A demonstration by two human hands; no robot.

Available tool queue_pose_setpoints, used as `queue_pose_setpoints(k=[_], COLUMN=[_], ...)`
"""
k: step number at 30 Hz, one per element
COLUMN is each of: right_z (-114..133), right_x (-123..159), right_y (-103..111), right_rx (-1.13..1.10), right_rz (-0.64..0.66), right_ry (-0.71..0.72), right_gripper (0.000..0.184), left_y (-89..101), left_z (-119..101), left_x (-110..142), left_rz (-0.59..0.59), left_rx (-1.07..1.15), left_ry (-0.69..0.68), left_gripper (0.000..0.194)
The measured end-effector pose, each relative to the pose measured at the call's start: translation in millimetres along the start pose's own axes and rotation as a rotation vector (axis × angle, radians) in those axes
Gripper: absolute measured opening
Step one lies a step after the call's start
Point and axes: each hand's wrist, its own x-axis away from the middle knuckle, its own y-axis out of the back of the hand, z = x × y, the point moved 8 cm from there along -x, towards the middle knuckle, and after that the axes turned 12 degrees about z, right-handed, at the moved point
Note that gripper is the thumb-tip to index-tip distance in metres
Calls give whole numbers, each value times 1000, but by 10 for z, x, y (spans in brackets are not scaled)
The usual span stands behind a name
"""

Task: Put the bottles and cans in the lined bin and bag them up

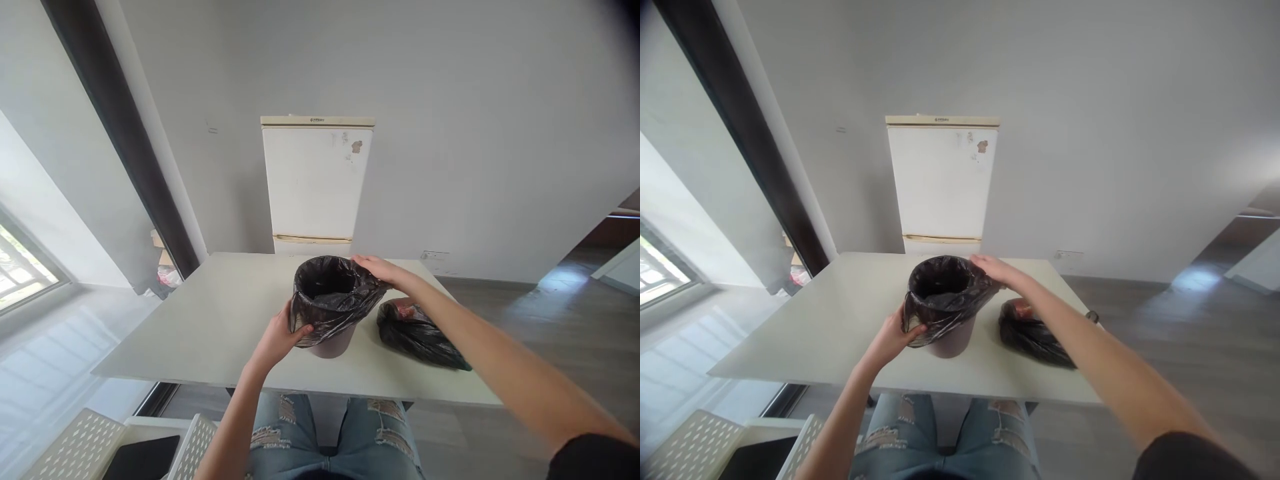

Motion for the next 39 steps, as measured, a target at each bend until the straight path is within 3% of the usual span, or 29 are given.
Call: queue_pose_setpoints(k=[2,4,7,11,13,16,20,22,24,26,29,30,32,34,39], right_z=[-76,-200,-457,-781,-860,-894,-936,-923,-812,-650,-516,-516,-562,-644,-837], right_x=[322,604,860,968,978,935,963,1111,1276,1374,1344,1308,1224,1119,917], right_y=[74,14,-194,-395,-433,-464,-389,-362,-428,-579,-804,-842,-860,-847,-934], right_rx=[-26,-57,-120,-207,-142,25,57,-11,-12,97,264,285,289,284,159], right_rz=[-206,-309,-359,-413,-460,-509,-688,-831,-889,-846,-736,-721,-723,-704,-459], right_ry=[113,219,360,543,608,599,450,463,590,707,715,691,631,555,515], right_gripper=[60,56,50,47,33,15,19,24,31,37,17,8,12,14,17], left_y=[6,24,53,123,137,117,93,132,177,139,-97,-185,-314,-385,-446], left_z=[94,163,207,268,299,333,306,176,-39,-243,-343,-304,-147,44,403], left_x=[34,58,73,65,34,-37,-30,94,303,480,451,388,250,129,20], left_rz=[-72,-145,-209,-293,-319,-321,-319,-393,-517,-581,-442,-381,-301,-261,-216], left_rx=[-16,-22,-31,-35,-31,-15,21,22,-11,-75,-177,-194,-187,-138,-24], left_ry=[13,14,-8,-7,-15,-27,-21,-106,-268,-394,-357,-301,-180,-95,-46], left_gripper=[65,54,43,36,32,29,36,44,48,49,74,87,104,105,95])
